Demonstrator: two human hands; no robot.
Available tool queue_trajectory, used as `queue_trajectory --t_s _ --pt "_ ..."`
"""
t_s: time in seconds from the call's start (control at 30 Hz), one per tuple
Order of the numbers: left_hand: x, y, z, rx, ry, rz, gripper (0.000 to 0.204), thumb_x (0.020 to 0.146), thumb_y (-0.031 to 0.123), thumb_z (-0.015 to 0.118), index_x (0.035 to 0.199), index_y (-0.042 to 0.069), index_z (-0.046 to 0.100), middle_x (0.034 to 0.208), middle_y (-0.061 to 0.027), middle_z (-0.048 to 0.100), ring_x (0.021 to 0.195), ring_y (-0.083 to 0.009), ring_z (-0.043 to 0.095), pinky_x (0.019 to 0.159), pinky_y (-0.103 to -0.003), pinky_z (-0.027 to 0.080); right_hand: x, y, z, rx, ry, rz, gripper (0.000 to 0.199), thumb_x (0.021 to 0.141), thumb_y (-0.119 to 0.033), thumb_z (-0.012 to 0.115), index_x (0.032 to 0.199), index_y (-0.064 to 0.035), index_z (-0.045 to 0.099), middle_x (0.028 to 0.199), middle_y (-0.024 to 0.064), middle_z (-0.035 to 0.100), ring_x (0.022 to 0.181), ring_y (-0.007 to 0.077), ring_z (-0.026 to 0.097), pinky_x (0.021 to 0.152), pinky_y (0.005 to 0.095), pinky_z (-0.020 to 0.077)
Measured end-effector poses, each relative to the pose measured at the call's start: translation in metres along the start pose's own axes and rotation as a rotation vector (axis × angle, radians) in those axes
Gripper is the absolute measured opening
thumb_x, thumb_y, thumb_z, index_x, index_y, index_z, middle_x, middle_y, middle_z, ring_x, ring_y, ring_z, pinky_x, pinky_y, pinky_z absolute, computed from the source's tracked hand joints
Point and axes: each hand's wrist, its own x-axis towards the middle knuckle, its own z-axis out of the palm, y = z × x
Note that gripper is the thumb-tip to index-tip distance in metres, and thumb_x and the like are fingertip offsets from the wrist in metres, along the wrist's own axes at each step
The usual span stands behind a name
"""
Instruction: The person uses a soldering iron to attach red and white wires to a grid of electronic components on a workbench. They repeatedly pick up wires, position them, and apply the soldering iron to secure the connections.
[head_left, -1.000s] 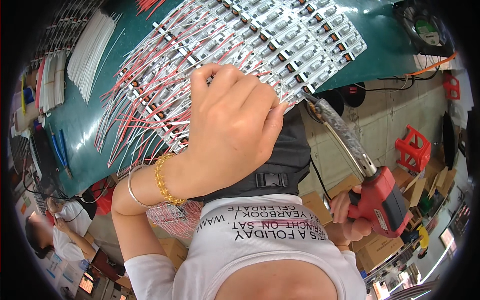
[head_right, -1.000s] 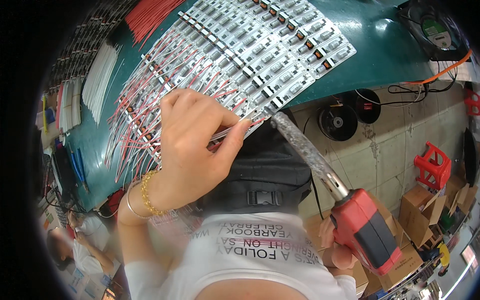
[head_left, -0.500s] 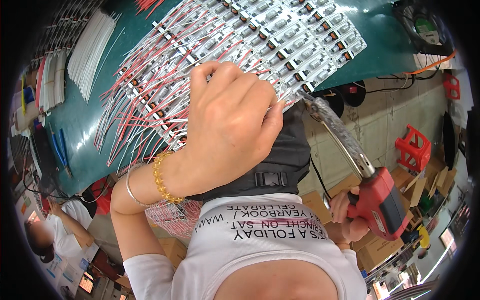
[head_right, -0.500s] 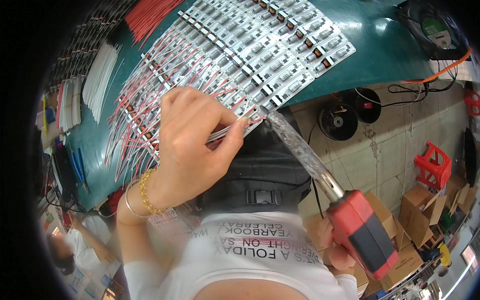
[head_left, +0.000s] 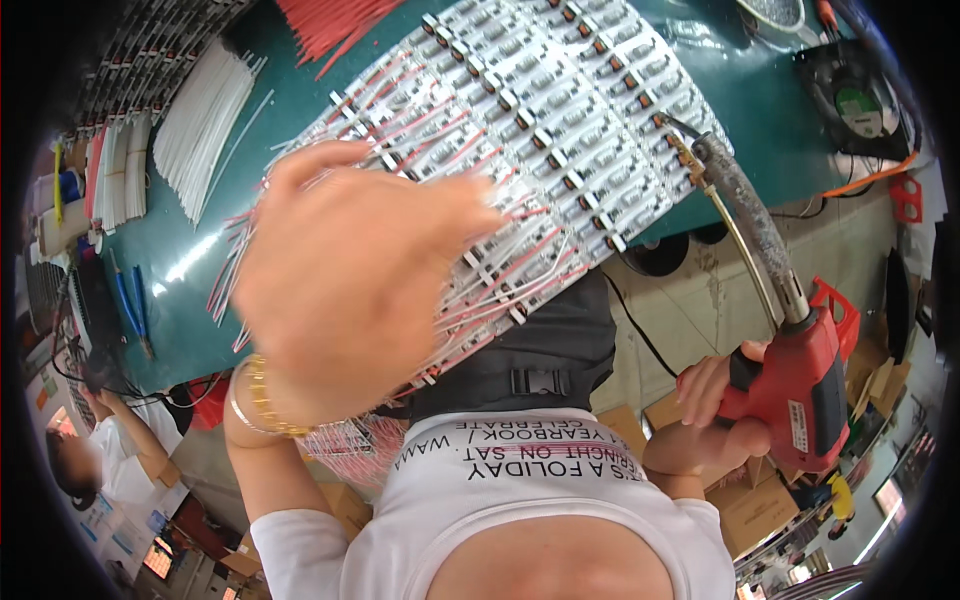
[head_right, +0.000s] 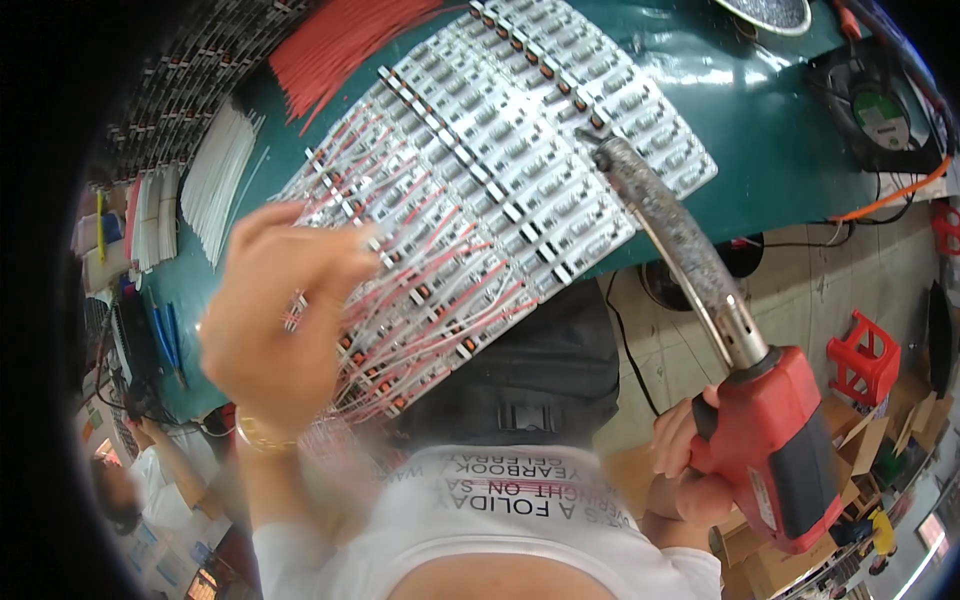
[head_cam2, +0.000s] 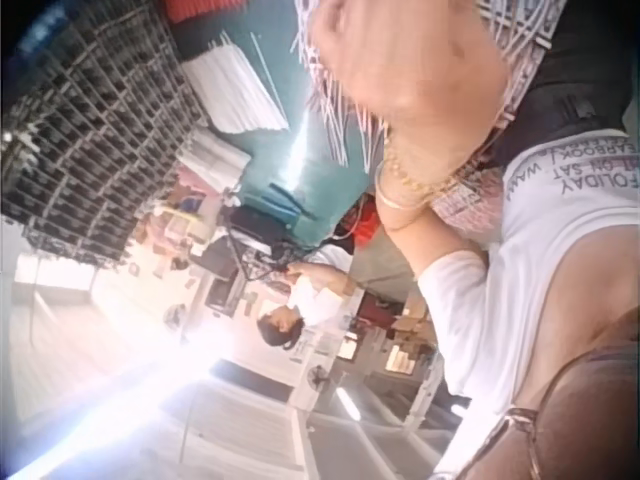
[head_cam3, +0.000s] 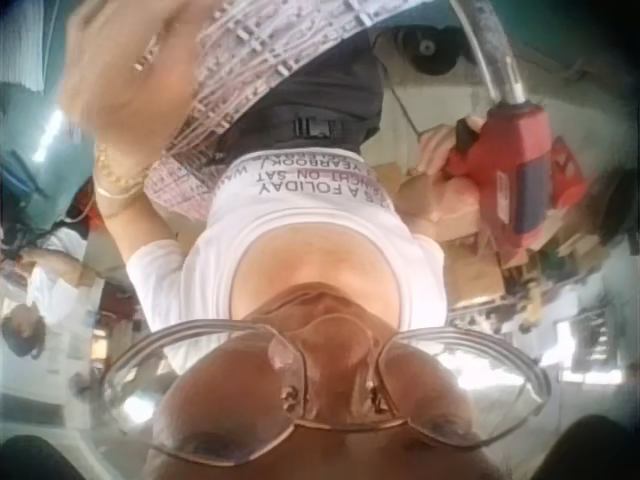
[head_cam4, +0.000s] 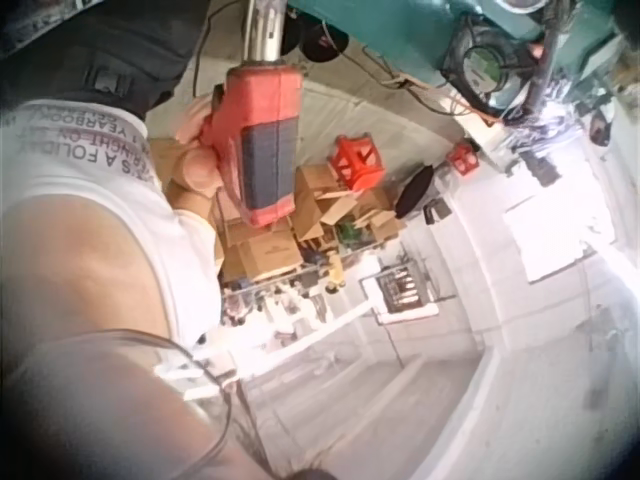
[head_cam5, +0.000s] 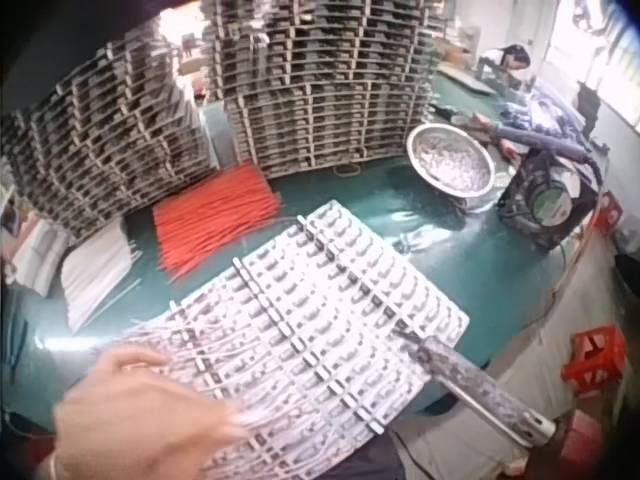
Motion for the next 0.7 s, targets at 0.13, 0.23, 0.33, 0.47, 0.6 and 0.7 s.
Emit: queue_trajectory --t_s 0.13,0.23,0.33,0.47,0.6,0.7 --pt "0.034 -0.028 -0.018 -0.098 0.008 -0.385 0.003 0.077 0.002 0.066 0.078 -0.001 0.065 0.066 -0.0036 0.062 0.063 -0.0095 0.058 0.065 -0.025 0.046 0.033 0.0 0.015 -0.017 0.039 -0.056 0.091 0.074 -0.067 0.058 0.122 0.0066 0.038 0.047 -0.0016 0.043 0.037 0.011 0.041 0.041 0.0245 0.0345" --pt "0.064 -0.061 -0.017 -0.309 -0.077 -0.508 0.009 0.079 0.007 0.065 0.08 -0.002 0.066 0.065 -0.0039 0.063 0.063 -0.0077 0.057 0.06 -0.023 0.044 0.058 -0.006 0.029 -0.005 0.059 -0.06 0.092 0.075 -0.067 0.057 0.122 0.0084 0.038 0.047 -0.0015 0.042 0.037 0.0107 0.04 0.041 0.0233 0.034" --pt "0.079 -0.08 0.01 -0.328 -0.096 -0.504 0.013 0.08 0.01 0.066 0.079 -0.002 0.065 0.066 -0.0047 0.063 0.062 -0.0078 0.056 0.059 -0.023 0.043 0.083 -0.01 0.048 -0.192 0.077 -0.033 0.089 0.079 -0.064 0.055 0.122 0.0113 0.036 0.048 -0.0011 0.041 0.038 0.0099 0.04 0.041 0.0221 0.0345" --pt "0.087 -0.091 0.043 -0.264 -0.096 -0.463 0.017 0.081 0.012 0.065 0.077 -0.004 0.064 0.067 -0.0092 0.064 0.061 -0.0119 0.058 0.06 -0.027 0.045 0.11 -0.011 0.067 -0.264 0.059 0.018 0.085 0.084 -0.06 0.052 0.122 0.0147 0.035 0.049 -0.0008 0.04 0.039 0.0088 0.04 0.04 0.0218 0.0355" --pt "0.085 -0.096 0.053 -0.266 -0.105 -0.458 0.018 0.081 0.013 0.064 0.076 -0.004 0.063 0.068 -0.0109 0.064 0.062 -0.0164 0.06 0.062 -0.029 0.047 0.122 -0.004 0.075 -0.178 -0.02 0.027 0.084 0.085 -0.059 0.05 0.119 0.0167 0.035 0.048 -0.0003 0.04 0.037 0.0083 0.039 0.038 0.0221 0.0354" --pt "0.087 -0.098 0.052 -0.256 -0.113 -0.452 0.018 0.08 0.014 0.064 0.076 -0.003 0.063 0.068 -0.011 0.064 0.063 -0.0188 0.062 0.065 -0.03 0.047 0.124 -0.003 0.076 -0.216 0.021 0.058 0.081 0.086 -0.058 0.05 0.117 0.0159 0.036 0.047 0.0 0.04 0.036 0.0085 0.039 0.037 0.0217 0.035"
